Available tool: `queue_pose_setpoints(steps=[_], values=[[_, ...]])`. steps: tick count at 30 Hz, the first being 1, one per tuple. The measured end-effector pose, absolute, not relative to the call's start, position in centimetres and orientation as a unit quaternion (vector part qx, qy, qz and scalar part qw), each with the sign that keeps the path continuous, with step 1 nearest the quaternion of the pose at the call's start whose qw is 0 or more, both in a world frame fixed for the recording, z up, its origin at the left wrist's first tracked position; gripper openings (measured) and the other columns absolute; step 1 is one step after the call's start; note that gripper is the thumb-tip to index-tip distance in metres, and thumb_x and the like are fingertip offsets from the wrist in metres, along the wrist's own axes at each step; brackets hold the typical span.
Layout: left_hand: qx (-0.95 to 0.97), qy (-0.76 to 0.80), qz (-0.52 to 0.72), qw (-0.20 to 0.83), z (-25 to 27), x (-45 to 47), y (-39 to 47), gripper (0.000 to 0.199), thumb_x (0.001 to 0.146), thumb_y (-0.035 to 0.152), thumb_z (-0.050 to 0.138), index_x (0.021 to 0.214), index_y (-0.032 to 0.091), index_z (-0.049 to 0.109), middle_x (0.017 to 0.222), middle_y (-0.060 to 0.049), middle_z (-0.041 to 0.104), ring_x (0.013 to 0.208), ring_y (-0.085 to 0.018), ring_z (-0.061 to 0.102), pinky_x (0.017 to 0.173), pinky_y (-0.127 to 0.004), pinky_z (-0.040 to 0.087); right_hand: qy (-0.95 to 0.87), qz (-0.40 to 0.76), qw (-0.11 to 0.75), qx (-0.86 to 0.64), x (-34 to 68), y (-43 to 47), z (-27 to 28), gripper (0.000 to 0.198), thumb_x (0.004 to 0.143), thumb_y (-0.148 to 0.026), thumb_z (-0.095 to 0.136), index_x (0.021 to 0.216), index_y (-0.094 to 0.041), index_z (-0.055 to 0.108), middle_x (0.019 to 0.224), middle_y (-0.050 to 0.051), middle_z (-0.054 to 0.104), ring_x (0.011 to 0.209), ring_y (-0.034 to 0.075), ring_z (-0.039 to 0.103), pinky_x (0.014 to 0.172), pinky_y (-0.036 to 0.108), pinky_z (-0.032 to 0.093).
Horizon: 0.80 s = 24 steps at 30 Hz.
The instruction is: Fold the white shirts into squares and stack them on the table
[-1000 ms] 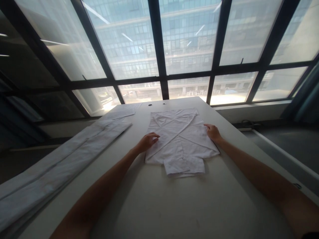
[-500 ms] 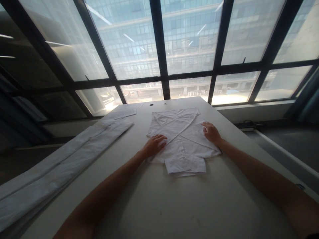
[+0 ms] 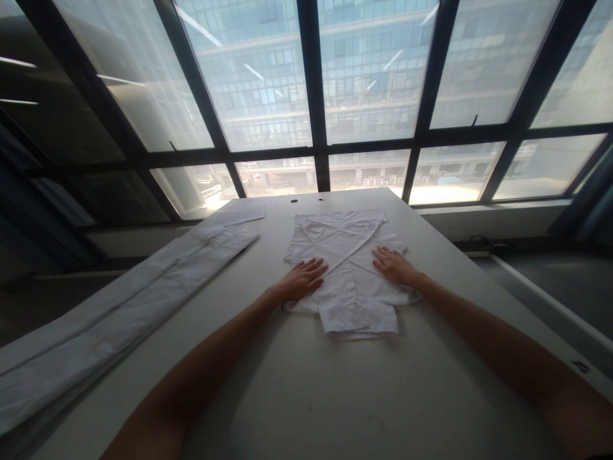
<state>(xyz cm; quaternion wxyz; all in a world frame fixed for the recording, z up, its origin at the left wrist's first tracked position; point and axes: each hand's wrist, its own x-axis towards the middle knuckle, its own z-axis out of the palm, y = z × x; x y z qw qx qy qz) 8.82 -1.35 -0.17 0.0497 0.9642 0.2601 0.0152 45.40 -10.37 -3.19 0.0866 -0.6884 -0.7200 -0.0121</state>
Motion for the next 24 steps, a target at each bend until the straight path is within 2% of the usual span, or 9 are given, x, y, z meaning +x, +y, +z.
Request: queue_pose_setpoints(steps=[6,9,11,14,19,24], values=[[0.965,0.256,0.004,0.056,0.7,9.1,-3.2,0.067,0.109,0.059,0.031,0.165,0.024,0.031,0.172,-0.011,0.019,0.160,-0.031,0.016,0.127,-0.053,0.011,-0.714,-0.042,0.089,-0.693,45.5,-10.8,-3.1,0.054,0.107,-0.034,0.037,0.155,-0.012,0.048,0.161,0.019,0.044,0.152,0.029,0.038,0.122,0.050,0.031],[0.977,0.191,0.003,0.093,1.4,10.0,-5.7,0.067,0.107,0.061,0.035,0.166,0.030,0.028,0.172,-0.007,0.020,0.160,-0.027,0.015,0.129,-0.049,0.009,-0.719,-0.050,0.104,-0.685,45.0,-11.1,-2.8,0.051,0.106,-0.030,0.040,0.151,-0.012,0.053,0.157,0.021,0.049,0.148,0.029,0.043,0.121,0.050,0.034],[0.982,0.149,0.002,0.117,1.7,10.6,-7.2,0.064,0.109,0.060,0.032,0.167,0.034,0.024,0.172,-0.002,0.018,0.160,-0.025,0.012,0.129,-0.047,0.006,-0.728,-0.047,0.118,-0.674,44.7,-11.4,-2.4,0.049,0.105,-0.027,0.042,0.148,-0.010,0.056,0.155,0.021,0.052,0.146,0.029,0.046,0.120,0.047,0.036],[0.982,0.128,-0.004,0.139,2.1,10.9,-8.5,0.061,0.110,0.057,0.028,0.167,0.035,0.022,0.172,-0.001,0.016,0.160,-0.024,0.012,0.130,-0.046,0.004,-0.763,-0.029,0.153,-0.628,44.1,-12.3,-1.8,0.049,0.102,-0.022,0.045,0.147,-0.008,0.057,0.155,0.022,0.050,0.147,0.029,0.045,0.121,0.045,0.036],[0.980,0.091,-0.014,0.177,2.8,8.8,-9.2,0.063,0.109,0.058,0.034,0.167,0.034,0.024,0.172,-0.002,0.016,0.160,-0.028,0.012,0.130,-0.049,0.004,-0.862,0.053,0.215,-0.456,43.8,-16.6,-1.1,0.047,0.102,-0.022,0.049,0.148,-0.022,0.059,0.158,0.012,0.050,0.150,0.027,0.041,0.123,0.049,0.035],[0.978,0.046,-0.014,0.204,3.6,6.8,-10.5,0.082,0.097,0.064,0.061,0.166,0.036,0.026,0.170,-0.005,0.027,0.158,-0.033,0.018,0.130,-0.053,0.006,-0.884,0.126,0.201,-0.403,44.7,-22.0,-0.3,0.056,0.098,-0.015,0.054,0.152,-0.032,0.055,0.159,0.005,0.050,0.151,0.025,0.040,0.126,0.050,0.030]])
